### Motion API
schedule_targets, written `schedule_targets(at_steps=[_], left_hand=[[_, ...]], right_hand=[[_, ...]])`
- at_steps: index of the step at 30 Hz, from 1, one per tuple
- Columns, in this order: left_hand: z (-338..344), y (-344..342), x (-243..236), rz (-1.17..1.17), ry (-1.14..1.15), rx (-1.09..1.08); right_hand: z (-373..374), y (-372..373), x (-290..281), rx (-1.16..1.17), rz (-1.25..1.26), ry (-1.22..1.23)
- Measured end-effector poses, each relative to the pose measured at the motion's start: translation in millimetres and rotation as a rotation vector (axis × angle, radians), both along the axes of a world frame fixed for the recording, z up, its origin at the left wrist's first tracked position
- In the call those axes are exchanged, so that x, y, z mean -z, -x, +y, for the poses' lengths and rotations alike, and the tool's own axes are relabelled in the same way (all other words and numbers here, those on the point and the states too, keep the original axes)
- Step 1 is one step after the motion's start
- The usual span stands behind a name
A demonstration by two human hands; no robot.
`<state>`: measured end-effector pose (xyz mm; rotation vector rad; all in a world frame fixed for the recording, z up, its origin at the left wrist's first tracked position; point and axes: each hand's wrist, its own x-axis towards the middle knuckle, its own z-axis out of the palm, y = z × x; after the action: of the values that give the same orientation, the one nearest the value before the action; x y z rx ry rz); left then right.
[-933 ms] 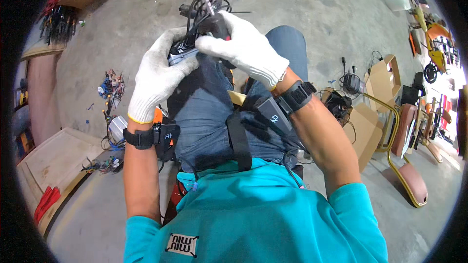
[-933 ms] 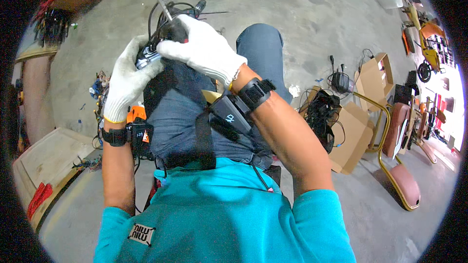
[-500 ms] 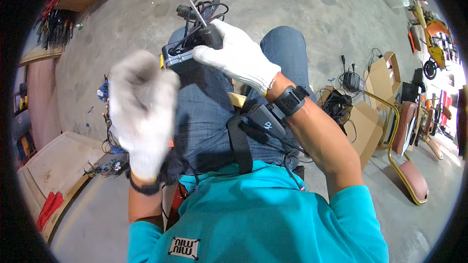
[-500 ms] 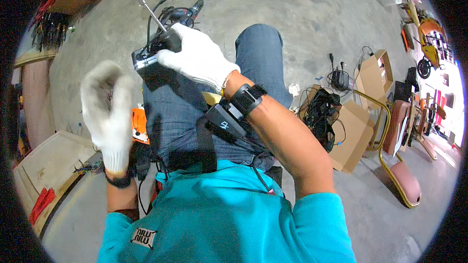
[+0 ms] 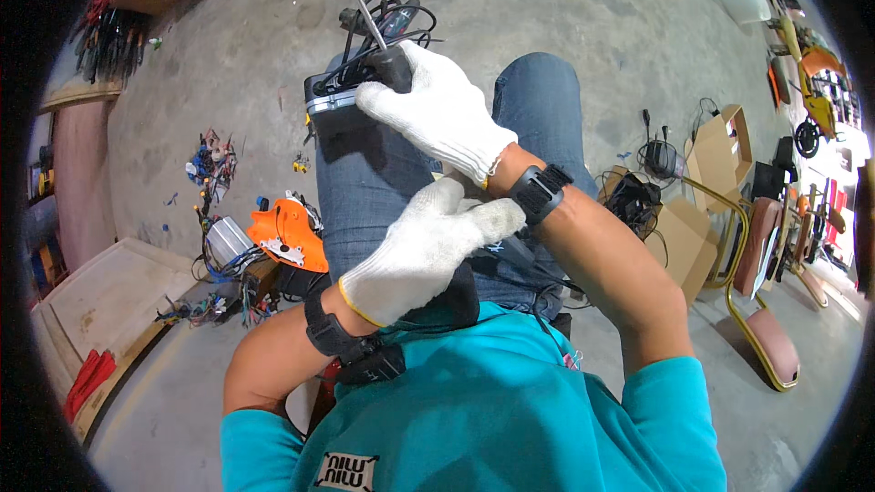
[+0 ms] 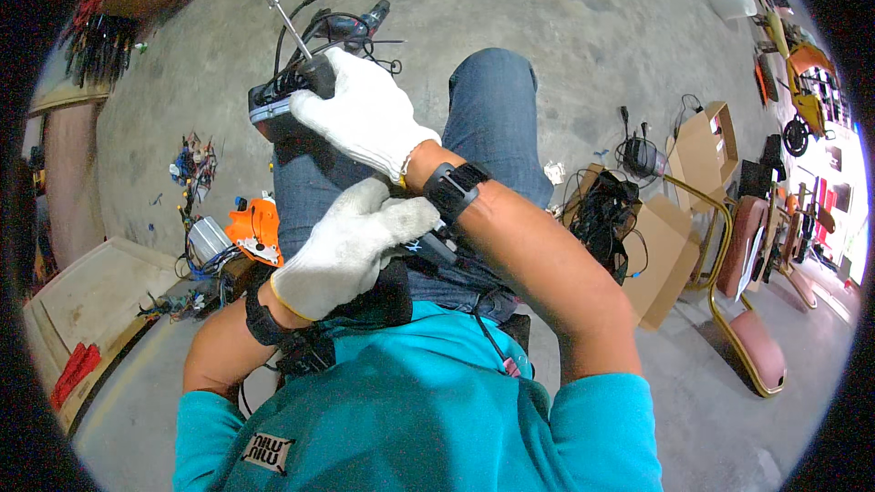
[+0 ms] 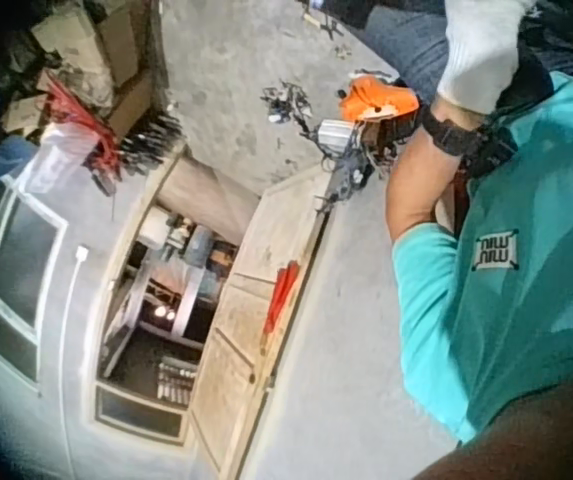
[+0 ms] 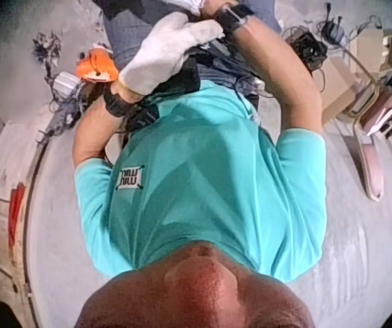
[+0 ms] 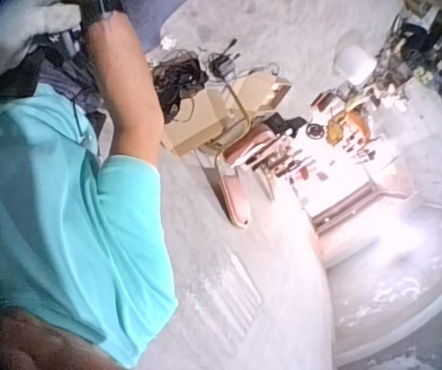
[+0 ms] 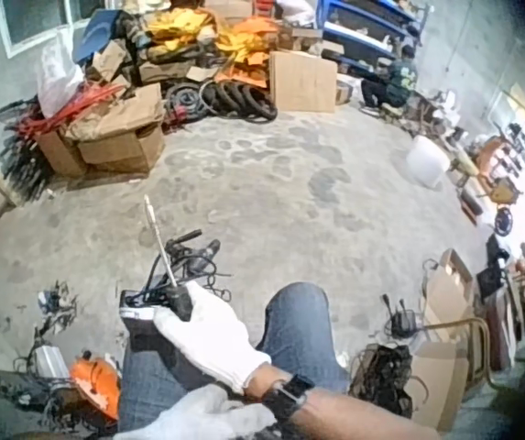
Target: Disassembling an electronic control module using a power drill and a manual screwdriver.
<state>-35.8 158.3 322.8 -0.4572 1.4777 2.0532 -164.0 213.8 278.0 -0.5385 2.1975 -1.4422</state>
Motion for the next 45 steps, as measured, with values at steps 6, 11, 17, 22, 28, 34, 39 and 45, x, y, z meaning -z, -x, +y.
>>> schedule_targets(at_steps=[6, 11, 17, 22, 28, 34, 39, 45], left_hand=[[-4.5, 1.2, 3.3, -0.089, -0.15, 0.04], [-0.5, -5.0, 17.6, -0.092, -0.273, 0.057], [5.6, -7.5, 36.9, -0.053, -0.215, 0.11], [7.2, -2.2, 26.1, 0.025, -0.127, 0.103], [0.5, -0.8, 30.5, 0.131, -0.069, 0.094], [-13.4, 2.2, -23.1, 0.28, 0.481, 0.199], [-15.6, 29.9, -55.5, 1.118, 0.936, 0.136], [5.8, 59.7, -71.7, 1.017, 1.146, 0.592]], right_hand=[[3.1, -4.4, -5.9, -0.013, 0.026, -0.048], [3.1, -6.4, -5.0, -0.019, -0.021, -0.1], [6.7, -1.4, -4.8, -0.003, -0.182, 0.017], [8.0, 2.8, -5.8, 0.005, -0.225, 0.038], [1.8, 1.8, 1.4, -0.015, -0.113, 0.013], [0.1, 1.7, -2.8, -0.001, -0.02, -0.021], [-8.2, 2.0, 3.2, -0.023, -0.038, 0.005], [-14.8, -0.6, -7.9, 0.083, -0.089, -0.109]])
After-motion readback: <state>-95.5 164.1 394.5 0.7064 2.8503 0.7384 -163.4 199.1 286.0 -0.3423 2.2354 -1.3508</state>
